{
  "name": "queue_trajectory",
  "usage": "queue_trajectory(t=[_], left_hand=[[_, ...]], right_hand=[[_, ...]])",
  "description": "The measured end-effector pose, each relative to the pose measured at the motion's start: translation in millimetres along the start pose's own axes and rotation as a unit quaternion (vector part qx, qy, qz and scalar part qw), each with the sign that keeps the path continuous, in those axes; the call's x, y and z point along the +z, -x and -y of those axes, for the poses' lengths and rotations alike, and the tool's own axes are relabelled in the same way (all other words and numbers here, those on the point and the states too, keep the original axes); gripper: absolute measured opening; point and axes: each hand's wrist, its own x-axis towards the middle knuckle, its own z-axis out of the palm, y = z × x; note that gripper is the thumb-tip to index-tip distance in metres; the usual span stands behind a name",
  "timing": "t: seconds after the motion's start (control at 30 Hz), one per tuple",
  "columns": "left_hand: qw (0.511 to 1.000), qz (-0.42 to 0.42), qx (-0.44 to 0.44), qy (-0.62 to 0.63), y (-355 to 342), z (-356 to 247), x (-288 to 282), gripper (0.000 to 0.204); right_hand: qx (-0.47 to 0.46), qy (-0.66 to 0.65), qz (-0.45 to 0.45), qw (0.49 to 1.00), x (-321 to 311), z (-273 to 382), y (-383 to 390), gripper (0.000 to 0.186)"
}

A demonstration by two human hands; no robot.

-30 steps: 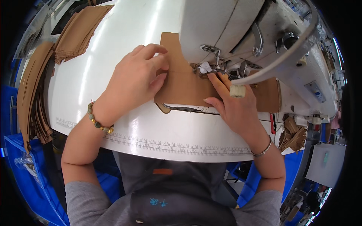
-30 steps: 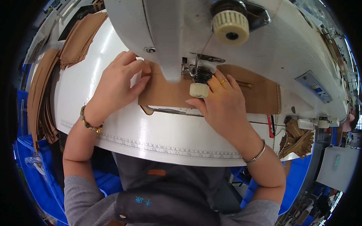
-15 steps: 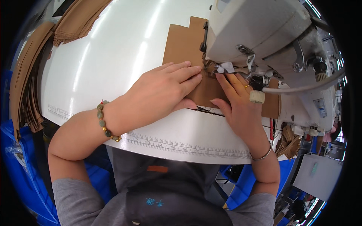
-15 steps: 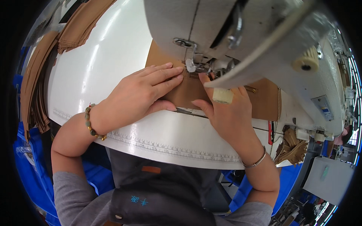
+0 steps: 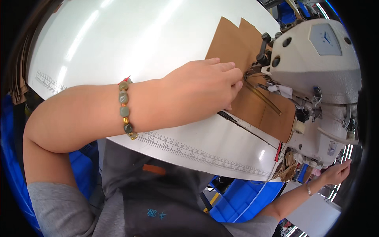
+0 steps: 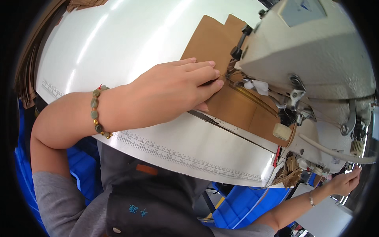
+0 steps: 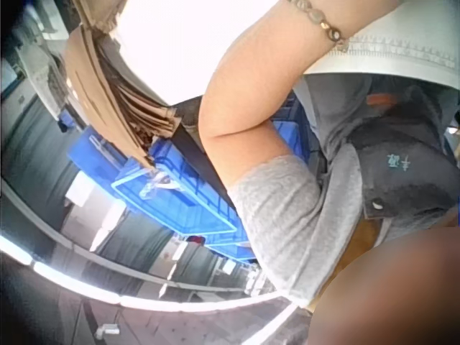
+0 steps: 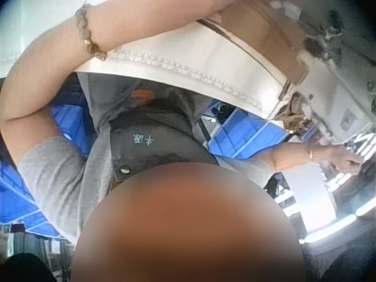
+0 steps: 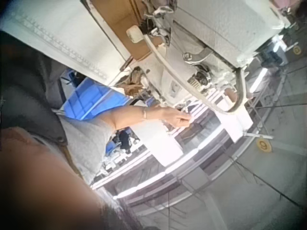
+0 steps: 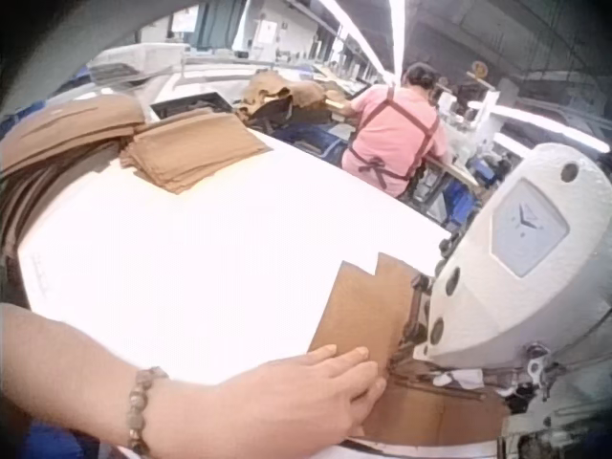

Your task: Sewing a zipper into a leather piece and assembling components using an industrial sewing machine.

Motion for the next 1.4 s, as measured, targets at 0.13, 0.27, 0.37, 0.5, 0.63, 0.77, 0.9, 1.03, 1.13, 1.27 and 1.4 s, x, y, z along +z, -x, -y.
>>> queue_trajectory(t=[0.13, 0.27, 0.37, 0.5, 0.63, 0.77, 0.9, 1.03, 1.13, 1.27, 1.4], left_hand=[[0.999, -0.026, 0.015, 0.017, -1, 1, 0, 0.051], [0.999, -0.02, 0.032, -0.002, 0, 2, 1, 0.048], [0.998, -0.003, 0.038, -0.042, 0, 2, -1, 0.045], [0.999, 0.009, 0.028, -0.028, -1, 1, -3, 0.045], [0.999, -0.001, 0.03, -0.027, -1, 2, -1, 0.042], [0.999, 0.001, 0.036, -0.037, -2, 1, 2, 0.04], [0.998, -0.007, 0.034, -0.046, -2, 2, 2, 0.04], [0.998, 0.005, 0.029, -0.055, -1, 1, 0, 0.038], [0.998, 0.01, 0.025, -0.048, -2, 2, -1, 0.037], [1.0, 0.011, 0.015, -0.021, -3, 1, -1, 0.035], [0.998, 0.029, 0.025, -0.044, -3, 2, -2, 0.034]], right_hand=[[0.082, 0.008, 0.226, 0.971, 41, -123, -23, 0.039], [0.256, -0.143, 0.307, 0.906, 58, -183, 10, 0.04], [0.284, -0.162, 0.284, 0.901, 60, -192, 25, 0.04], [0.307, -0.175, 0.246, 0.903, 54, -183, 33, 0.042], [0.361, -0.253, 0.188, 0.877, 45, -166, 60, 0.043], [0.438, -0.353, 0.173, 0.808, 36, -150, 94, 0.043], [0.478, -0.333, 0.165, 0.796, 30, -143, 88, 0.038], [0.381, -0.203, 0.182, 0.883, 27, -142, 63, 0.036], [0.359, -0.196, 0.213, 0.887, 30, -142, 64, 0.025], [0.367, -0.273, 0.149, 0.877, 37, -146, 78, 0.025], [0.371, -0.274, 0.156, 0.874, 38, -150, 82, 0.036]])
